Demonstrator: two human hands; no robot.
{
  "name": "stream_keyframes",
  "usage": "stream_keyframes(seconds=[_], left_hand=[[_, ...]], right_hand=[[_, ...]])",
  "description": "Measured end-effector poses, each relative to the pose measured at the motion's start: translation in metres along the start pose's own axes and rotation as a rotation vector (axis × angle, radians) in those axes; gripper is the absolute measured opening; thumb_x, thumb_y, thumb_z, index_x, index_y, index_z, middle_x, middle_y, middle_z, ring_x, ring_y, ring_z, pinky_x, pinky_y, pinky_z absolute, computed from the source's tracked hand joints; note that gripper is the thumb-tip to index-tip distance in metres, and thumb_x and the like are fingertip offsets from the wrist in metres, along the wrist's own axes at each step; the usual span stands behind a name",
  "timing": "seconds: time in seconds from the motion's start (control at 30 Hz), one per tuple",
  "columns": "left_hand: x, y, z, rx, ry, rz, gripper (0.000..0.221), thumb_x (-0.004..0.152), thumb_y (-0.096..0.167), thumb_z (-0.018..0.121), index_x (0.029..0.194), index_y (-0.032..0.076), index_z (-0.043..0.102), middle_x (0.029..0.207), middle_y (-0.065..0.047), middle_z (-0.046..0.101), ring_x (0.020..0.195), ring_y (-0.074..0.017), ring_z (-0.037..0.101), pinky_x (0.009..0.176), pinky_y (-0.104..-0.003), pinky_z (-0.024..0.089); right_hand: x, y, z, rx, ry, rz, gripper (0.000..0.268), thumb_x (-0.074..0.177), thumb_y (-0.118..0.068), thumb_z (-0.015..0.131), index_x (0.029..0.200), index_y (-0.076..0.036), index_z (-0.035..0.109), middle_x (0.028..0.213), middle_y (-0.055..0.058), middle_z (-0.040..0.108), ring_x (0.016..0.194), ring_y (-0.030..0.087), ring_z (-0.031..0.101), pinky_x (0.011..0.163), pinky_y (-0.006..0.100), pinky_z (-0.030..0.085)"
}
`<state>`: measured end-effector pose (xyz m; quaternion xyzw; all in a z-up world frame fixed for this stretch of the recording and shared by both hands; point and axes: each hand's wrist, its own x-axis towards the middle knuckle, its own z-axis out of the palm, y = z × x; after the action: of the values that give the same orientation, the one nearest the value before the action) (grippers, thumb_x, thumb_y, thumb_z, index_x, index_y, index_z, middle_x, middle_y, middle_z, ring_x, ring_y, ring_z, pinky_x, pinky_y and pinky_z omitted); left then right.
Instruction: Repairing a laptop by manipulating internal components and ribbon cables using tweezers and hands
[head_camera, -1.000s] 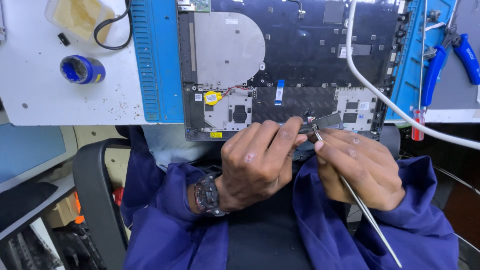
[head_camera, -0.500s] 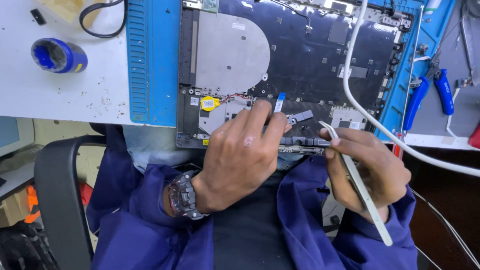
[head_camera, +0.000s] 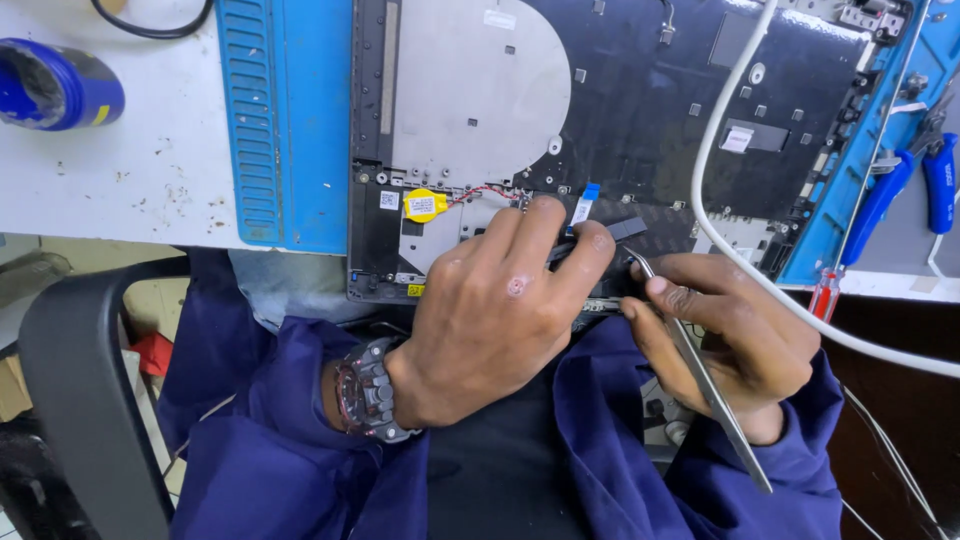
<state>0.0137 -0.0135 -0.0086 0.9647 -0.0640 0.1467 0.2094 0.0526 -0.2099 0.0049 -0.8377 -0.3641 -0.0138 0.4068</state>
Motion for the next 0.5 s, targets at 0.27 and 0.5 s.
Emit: stream_keyframes(seconds=[0.27, 0.5], left_hand=[[-0.0005, 0.0001, 0.0009, -0.017, 0.004, 0.009, 0.016, 0.098, 0.001, 0.062, 0.094, 0.016, 0.064, 0.087, -0.002, 0.053, 0.068, -0.017, 0.053, 0.051, -0.029, 0.04], [-0.0019, 0.0031, -0.0006, 0.007, 0.033, 0.015, 0.011, 0.101, 0.005, 0.069, 0.097, 0.015, 0.068, 0.088, -0.002, 0.056, 0.068, -0.0163, 0.052, 0.053, -0.029, 0.04]], right_hand=[[0.0014, -0.0063, 0.004, 0.037, 0.019, 0.082, 0.012, 0.09, 0.015, 0.071, 0.095, 0.011, 0.061, 0.094, 0.033, 0.07, 0.08, 0.034, 0.073, 0.072, 0.035, 0.057], [0.0033, -0.0073, 0.0082, -0.036, 0.02, 0.028, 0.02, 0.09, 0.014, 0.071, 0.083, 0.006, 0.055, 0.087, 0.031, 0.07, 0.071, 0.034, 0.07, 0.065, 0.037, 0.054]])
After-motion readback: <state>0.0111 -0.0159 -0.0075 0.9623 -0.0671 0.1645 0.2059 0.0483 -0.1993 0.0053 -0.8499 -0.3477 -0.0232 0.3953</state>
